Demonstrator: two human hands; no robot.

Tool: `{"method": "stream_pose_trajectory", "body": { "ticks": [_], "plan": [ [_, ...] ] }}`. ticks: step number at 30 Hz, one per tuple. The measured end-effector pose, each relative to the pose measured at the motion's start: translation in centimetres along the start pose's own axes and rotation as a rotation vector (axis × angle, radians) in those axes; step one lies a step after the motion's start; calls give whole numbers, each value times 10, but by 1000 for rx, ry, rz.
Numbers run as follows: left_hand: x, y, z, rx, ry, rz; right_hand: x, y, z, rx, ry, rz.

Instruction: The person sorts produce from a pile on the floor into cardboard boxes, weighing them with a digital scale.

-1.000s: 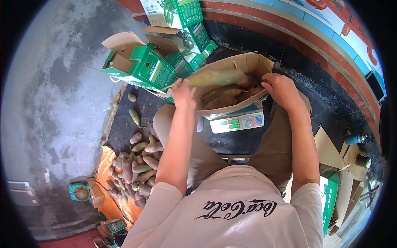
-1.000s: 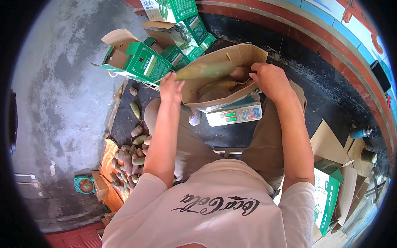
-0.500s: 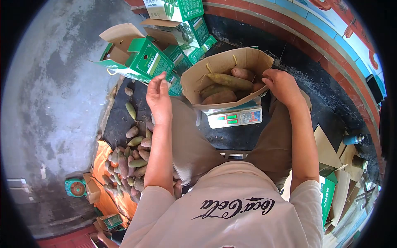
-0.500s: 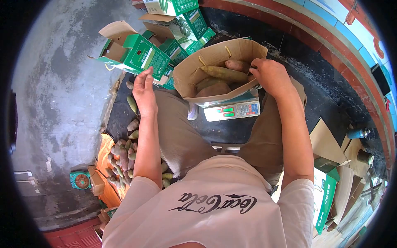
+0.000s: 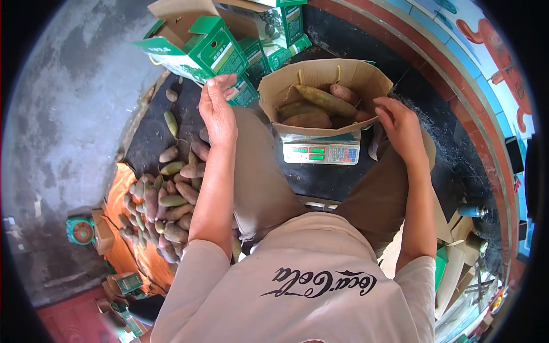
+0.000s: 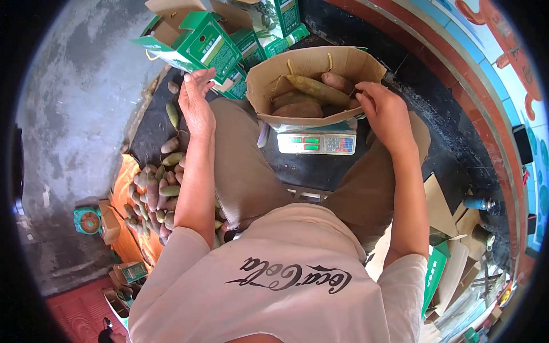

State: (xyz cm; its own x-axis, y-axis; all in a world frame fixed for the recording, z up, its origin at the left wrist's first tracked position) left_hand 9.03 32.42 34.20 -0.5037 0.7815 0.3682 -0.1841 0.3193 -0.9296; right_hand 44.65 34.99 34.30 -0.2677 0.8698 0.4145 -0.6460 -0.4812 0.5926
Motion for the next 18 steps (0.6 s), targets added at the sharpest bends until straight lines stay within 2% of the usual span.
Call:
{"method": "stream_pose_trajectory", "body": {
  "ticks": [1,5,6,9,12,13,16,17,18],
  "plan": [
    [0,2,1,-3,-5,-6,-6,15,1,101,-24,-21],
    [-3,0,2,29,31,-10,-25,102,52,-86,-256,177],
    [-4,0,2,36,32,-14,-34,125,68,-46,-399,283],
    [-6,-5,0,50,41,-35,-64,161,128,83,-506,481],
    [-8,-3,0,54,41,-38,-92,179,160,172,-536,839],
    [-9,-4,-1,65,50,-46,-84,197,171,201,-295,850],
    [-11,-6,-3,106,63,-90,-82,216,144,261,-445,882],
    [-11,-7,-4,123,62,-116,-78,220,134,292,-617,898],
    [-11,-8,-4,139,63,-141,-79,219,137,312,-619,934]
  ]
}}
Point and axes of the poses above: each hand's wrist, its own x-axis towards the middle knuckle, its own z-axis out of the back of the hand, y = z × x, the point moved 4 cm from there along x, towards the middle knuckle, and after that the axes turned 1 degree about -x, right-handed, at the moved point
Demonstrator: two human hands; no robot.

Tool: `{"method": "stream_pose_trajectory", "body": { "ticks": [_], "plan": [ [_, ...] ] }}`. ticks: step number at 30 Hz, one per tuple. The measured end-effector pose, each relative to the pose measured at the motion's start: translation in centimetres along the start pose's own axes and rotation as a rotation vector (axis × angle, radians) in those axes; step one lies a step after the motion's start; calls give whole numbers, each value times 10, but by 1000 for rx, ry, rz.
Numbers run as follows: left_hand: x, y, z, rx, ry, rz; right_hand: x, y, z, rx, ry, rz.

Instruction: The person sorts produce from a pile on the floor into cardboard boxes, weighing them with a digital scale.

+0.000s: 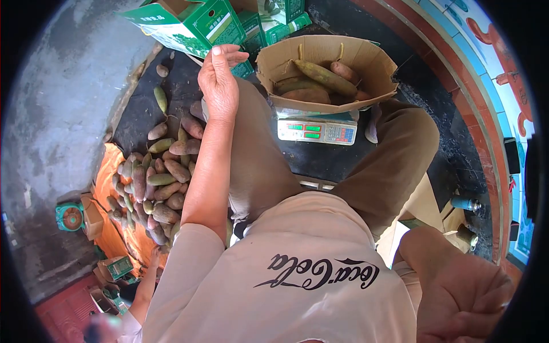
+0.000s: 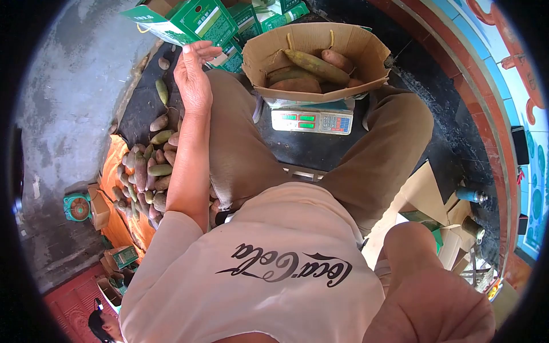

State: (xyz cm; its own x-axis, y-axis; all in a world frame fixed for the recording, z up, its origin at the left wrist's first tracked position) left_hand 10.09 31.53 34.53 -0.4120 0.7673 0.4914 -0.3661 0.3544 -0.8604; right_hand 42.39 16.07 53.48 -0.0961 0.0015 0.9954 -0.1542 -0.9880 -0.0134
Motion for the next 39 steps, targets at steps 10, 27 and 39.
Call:
{"method": "stream_pose_trajectory", "body": {
  "ticks": [10,27,39],
  "plan": [
    [-2,-5,-3,24,12,35,9,0,24,231,284,19],
    [-4,-10,-5,38,-1,21,-18,-2,1,51,64,124],
    [-5,-6,-2,29,-3,3,-77,-64,6,-405,97,-476]
  ]
}}
Point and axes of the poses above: each hand's wrist, its own x-axis towards the middle knuckle, its own z-axis out of the back of the hand, y = z × x, the point moved 4 cm from there along x, towards the middle knuckle, and after that the axes turned 1 degree about -x, right-handed, at the moved point
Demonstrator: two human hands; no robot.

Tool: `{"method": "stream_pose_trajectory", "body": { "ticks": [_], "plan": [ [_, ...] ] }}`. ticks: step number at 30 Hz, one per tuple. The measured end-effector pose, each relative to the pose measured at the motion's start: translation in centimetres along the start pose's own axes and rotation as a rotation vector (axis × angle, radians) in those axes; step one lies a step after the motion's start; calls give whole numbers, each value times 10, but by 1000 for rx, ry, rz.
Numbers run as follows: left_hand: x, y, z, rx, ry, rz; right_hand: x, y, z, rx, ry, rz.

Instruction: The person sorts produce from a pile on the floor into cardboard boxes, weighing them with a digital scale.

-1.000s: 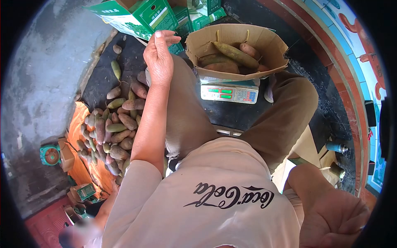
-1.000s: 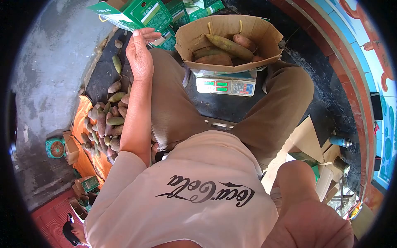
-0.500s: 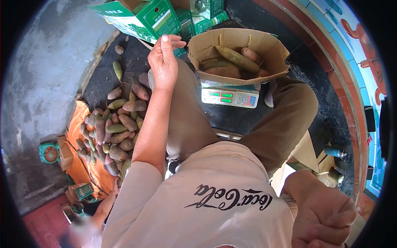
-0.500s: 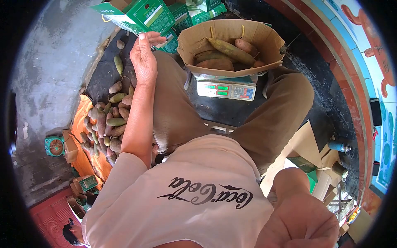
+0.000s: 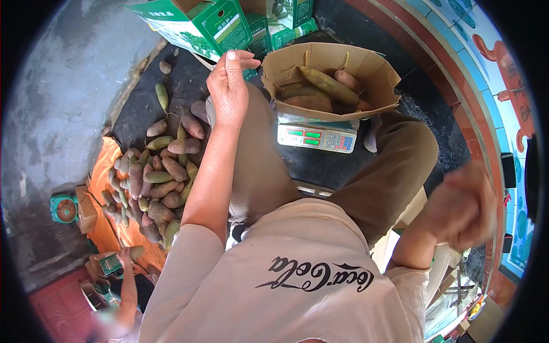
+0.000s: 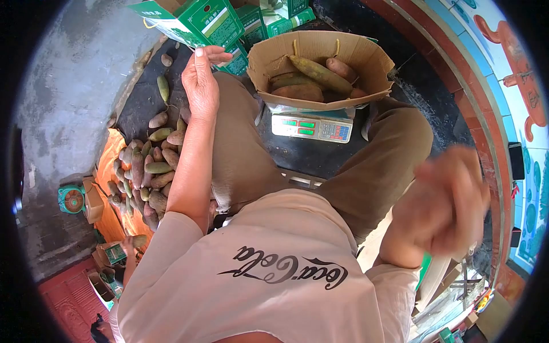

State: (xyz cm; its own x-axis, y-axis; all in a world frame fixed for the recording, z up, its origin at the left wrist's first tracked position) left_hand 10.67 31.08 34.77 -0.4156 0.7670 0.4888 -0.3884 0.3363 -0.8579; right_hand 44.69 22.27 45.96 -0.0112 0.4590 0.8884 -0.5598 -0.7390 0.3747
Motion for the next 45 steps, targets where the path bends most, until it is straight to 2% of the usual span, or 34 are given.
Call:
{"method": "stream_pose_trajectory", "body": {
  "ticks": [3,7,9,10,13,14,17,23,26,29,39,45],
  "plan": [
    [-1,-1,-1,-11,-8,14,5,-35,-42,-161,96,-92],
    [-2,-1,-1,-1,24,41,-17,-92,-89,-86,369,-237],
    [-2,0,-1,-5,27,42,-42,-106,-107,-246,546,-132],
    [-2,0,-2,1,27,40,-57,-110,-114,-272,630,-146],
    [-2,-1,-2,15,28,33,-90,-116,-128,-301,868,-17],
    [-2,-1,-2,14,29,31,-99,-118,-130,-304,1001,-57],
    [0,0,-2,-57,2,44,-109,-119,-134,-252,1060,-81],
    [-2,5,0,-121,-22,49,-115,-116,-136,-243,1100,-157],
    [-2,7,-1,-125,-33,47,-112,-112,-137,-220,1015,-113],
    [-2,7,-3,-144,-37,42,-105,-111,-137,-188,966,-153],
    [-3,5,-8,-113,18,29,-100,-111,-134,-216,894,-156],
    [-2,8,-7,-294,-30,61,-100,-113,-134,-218,844,-140]
  ]
}}
Point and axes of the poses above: each hand's wrist, its own x-axis towards the middle knuckle, its own z-axis out of the back of the hand, y = z × x, the point moved 4 cm from there along x, towards the middle knuckle, and after that the axes turned 1 degree about -x, right-handed, at the moved point
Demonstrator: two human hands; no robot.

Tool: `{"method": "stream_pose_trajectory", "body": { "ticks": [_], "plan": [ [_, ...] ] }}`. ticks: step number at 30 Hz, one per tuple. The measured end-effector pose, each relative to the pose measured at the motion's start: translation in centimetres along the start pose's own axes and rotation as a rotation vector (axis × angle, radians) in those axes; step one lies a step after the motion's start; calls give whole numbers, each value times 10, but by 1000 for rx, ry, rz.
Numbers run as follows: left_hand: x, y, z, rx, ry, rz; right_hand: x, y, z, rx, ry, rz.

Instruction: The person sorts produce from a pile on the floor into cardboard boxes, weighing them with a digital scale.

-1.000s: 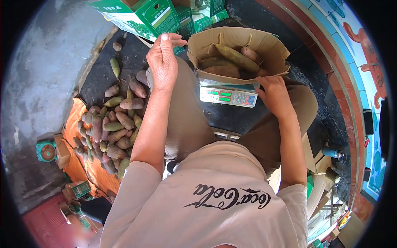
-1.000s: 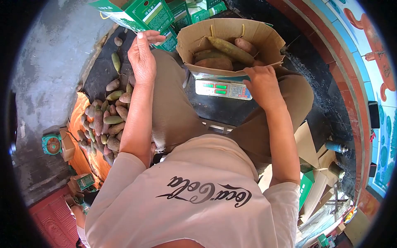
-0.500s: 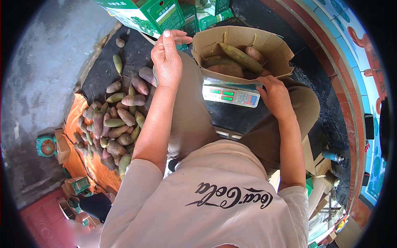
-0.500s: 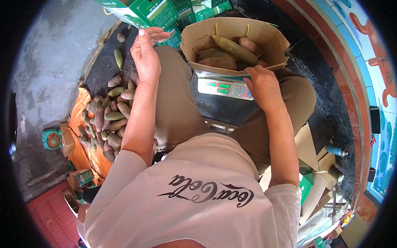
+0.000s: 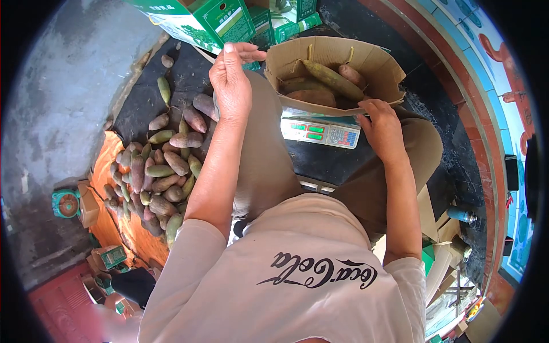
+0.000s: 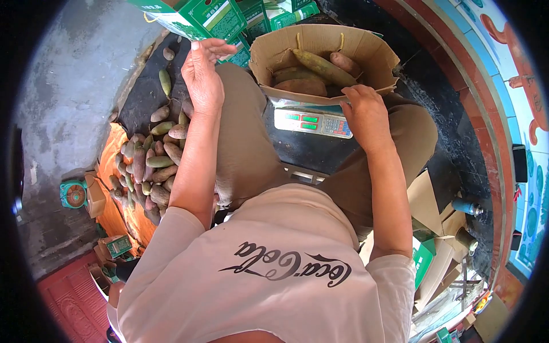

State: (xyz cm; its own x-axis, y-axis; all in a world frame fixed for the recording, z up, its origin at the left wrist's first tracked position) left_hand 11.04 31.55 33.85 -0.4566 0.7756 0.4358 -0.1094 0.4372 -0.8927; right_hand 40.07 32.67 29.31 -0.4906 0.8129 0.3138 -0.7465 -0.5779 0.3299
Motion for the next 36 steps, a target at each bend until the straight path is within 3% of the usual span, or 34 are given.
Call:
{"method": "stream_pose_trajectory", "body": {
  "ticks": [3,8,14,20,22,24,27,30,32,34,36],
  "plan": [
    [3,-6,16,-73,-94,-1,-1,-2,-4,-7,25,14],
    [3,3,94,78,-341,80,-2,1,-8,8,83,19],
    [-59,69,195,340,-379,297,0,5,-8,40,108,3],
    [-162,162,279,674,-267,630,2,7,-6,46,146,-19],
    [-203,196,303,813,-78,723,3,8,-5,46,137,-25],
    [-247,213,307,832,-106,943,5,11,-3,47,135,-30],
    [-307,259,331,1022,194,1005,5,12,-4,44,130,-30],
    [-321,252,304,1483,1114,698,6,13,-6,56,153,-66],
    [-331,242,299,1245,747,883,6,13,-7,56,167,-87],
    [-339,244,297,1114,507,998,5,11,-9,47,171,-93],
    [-345,248,292,1103,391,1071,6,11,-10,46,191,-101]
  ]
}}
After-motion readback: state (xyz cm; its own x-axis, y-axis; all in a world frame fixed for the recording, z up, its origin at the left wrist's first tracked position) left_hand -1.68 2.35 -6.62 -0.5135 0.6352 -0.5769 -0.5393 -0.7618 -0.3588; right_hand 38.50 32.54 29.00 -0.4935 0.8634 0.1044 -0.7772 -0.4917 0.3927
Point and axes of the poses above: each hand's wrist, its own x-axis towards the middle knuckle, its own z-axis out of the back of the hand, y = z × x, the point moved 4 cm from there along x, towards the middle knuckle, and after that the axes turned 1 degree about -x, right-handed, at the moved point
